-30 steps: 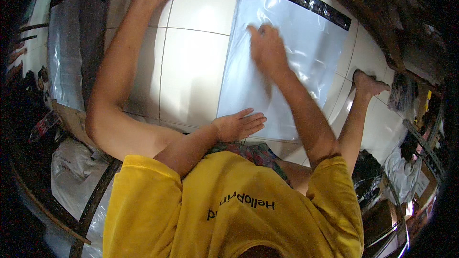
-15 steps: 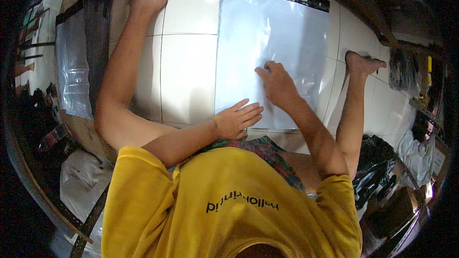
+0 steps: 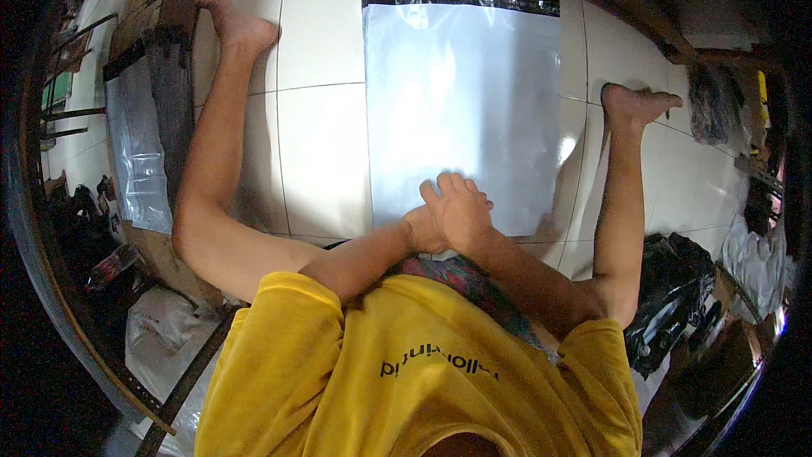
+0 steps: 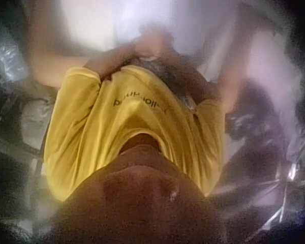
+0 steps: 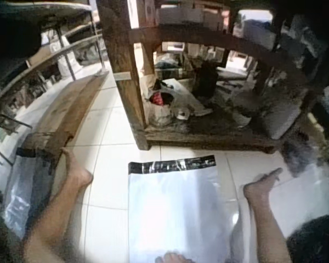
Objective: The person sits on the floor and repeatedly unfolds, smooths, and refolds white poly mailers with black adhesive strips. They handle the mailers one at a time, pressing them flat and stacking them on the floor.
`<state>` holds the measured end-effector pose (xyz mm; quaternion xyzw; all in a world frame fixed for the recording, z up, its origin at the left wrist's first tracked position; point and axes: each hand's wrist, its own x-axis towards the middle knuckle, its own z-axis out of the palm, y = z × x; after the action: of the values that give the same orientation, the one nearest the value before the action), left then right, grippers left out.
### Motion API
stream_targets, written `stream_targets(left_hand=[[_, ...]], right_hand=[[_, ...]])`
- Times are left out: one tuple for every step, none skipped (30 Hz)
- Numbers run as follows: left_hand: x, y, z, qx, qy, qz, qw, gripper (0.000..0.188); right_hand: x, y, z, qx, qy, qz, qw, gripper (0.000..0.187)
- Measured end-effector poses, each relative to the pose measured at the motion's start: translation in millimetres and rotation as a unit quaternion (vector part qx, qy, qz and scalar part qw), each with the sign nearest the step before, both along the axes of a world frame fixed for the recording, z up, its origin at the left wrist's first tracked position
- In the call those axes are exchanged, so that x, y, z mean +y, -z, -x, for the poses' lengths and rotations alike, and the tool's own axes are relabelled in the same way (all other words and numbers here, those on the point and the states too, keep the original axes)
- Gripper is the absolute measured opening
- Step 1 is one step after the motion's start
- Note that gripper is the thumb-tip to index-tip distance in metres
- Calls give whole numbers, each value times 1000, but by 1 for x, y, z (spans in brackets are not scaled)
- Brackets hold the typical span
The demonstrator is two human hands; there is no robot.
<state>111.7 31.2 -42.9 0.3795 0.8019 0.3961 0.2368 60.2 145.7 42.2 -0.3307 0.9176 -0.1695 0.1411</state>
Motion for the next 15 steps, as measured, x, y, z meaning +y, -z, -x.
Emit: stream_targets(left_hand=[[-1, -4, 5, 10, -27, -48, 998, 51], [-2, -7, 13, -5, 75, 37, 997, 51], [-1, -10, 17, -25, 169, 121, 978, 50], [2, -15, 12, -58, 240, 204, 947, 50], [-1, -20, 14, 32, 198, 161, 966, 52], [-5, -27, 14, 121, 152, 115, 974, 55], [-7, -32, 14, 208, 105, 66, 970, 57], [-8, -34, 16, 193, 122, 74, 971, 58], [-7, -40, 11, 174, 136, 80, 972, 58], [-7, -41, 11, 160, 149, 86, 972, 59], [-7, -39, 12, 171, 142, 88, 971, 59], [-7, -37, 10, 180, 137, 87, 970, 59], [-6, -36, 10, 191, 129, 87, 969, 60], [-6, -35, 10, 191, 126, 89, 969, 60], [-5, -36, 10, 189, 120, 91, 970, 59]], right_hand=[[-2, 1, 7, -2, 17, 4, 1000, 36], [-4, 3, 19, -4, 34, 8, 999, 36], [-6, 6, 32, -13, 45, 12, 999, 37], [-10, 12, 50, -2, 22, 17, 1000, 36], [-15, 15, 75, 4, 35, 13, 999, 34], [-20, 15, 102, 26, 45, 14, 999, 35], [-24, 21, 129, 69, 56, 22, 996, 35], [-29, 19, 161, 50, 66, 6, 997, 36], [-32, 24, 181, 73, 74, 3, 995, 38], [-37, 19, 205, 69, 73, -26, 995, 39], [-41, 18, 225, 48, 93, -36, 994, 41], [-41, 21, 241, 60, 105, -37, 992, 42], [-42, 19, 251, 75, 115, -37, 990, 43], [-39, 18, 255, 67, 110, -38, 991, 43], [-36, 15, 255, 58, 101, -40, 992, 43]])
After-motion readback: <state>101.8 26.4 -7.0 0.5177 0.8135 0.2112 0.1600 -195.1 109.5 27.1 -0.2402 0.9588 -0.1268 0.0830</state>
